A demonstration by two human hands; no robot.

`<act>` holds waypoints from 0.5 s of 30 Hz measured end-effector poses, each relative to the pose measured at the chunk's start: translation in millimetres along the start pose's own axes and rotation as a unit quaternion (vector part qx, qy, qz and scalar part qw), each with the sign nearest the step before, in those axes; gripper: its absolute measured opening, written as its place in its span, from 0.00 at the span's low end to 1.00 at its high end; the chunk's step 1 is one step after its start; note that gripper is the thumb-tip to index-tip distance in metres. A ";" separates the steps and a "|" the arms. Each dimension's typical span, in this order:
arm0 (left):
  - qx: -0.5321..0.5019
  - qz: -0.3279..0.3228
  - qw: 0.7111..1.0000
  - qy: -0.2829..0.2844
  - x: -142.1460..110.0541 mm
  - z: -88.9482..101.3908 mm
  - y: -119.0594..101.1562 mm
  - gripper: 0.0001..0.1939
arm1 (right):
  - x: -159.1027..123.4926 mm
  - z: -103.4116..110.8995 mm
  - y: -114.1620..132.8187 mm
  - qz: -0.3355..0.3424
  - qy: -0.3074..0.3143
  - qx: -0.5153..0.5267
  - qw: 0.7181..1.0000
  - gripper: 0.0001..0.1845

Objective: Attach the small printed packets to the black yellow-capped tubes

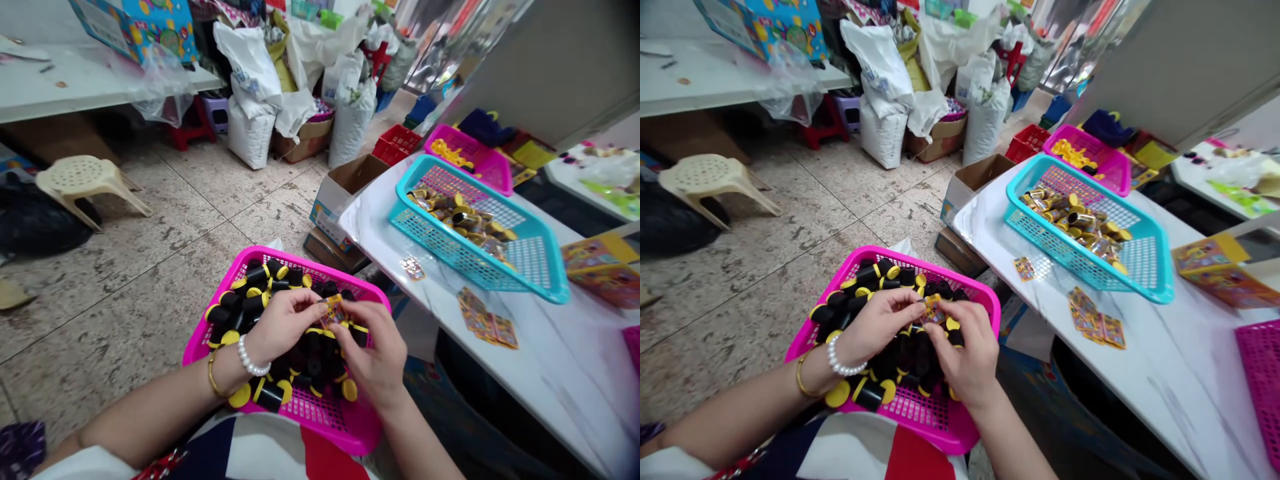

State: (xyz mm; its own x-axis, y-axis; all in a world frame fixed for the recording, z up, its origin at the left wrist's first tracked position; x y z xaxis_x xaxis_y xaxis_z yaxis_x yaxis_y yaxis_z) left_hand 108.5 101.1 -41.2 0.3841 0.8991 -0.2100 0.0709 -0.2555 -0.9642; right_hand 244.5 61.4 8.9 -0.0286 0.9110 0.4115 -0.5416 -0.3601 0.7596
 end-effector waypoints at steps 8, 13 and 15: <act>0.199 -0.069 0.977 -0.029 -7.7 7.5 -1.1 0.22 | -21.1 -45.9 -33.6 -0.289 0.138 0.260 0.911 0.19; 0.154 -0.020 0.987 -0.042 -2.1 18.1 -1.4 0.21 | 2.4 0.0 -47.3 -0.246 0.083 0.115 0.959 0.23; 0.130 0.019 0.991 -0.034 -0.9 21.3 2.5 0.21 | 31.0 56.1 -63.5 -0.164 -0.065 -0.069 0.982 0.22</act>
State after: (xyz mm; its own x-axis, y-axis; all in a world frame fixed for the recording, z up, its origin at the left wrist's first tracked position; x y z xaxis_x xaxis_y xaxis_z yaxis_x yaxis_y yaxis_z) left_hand 88.7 107.3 -46.8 0.3184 0.9149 -0.2482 -0.1844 -0.1970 -0.9629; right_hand 325.2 101.2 1.7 0.2694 0.9368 0.2234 -0.6123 -0.0124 0.7905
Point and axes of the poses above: each hand's wrist, its own x-axis towards the middle knuckle, its own z-axis out of the back of the hand, y = z × x, the point moved 7 cm from there along x, towards the middle knuckle, and after that the axes turned 4 degrees about x, right-handed, at the moved point
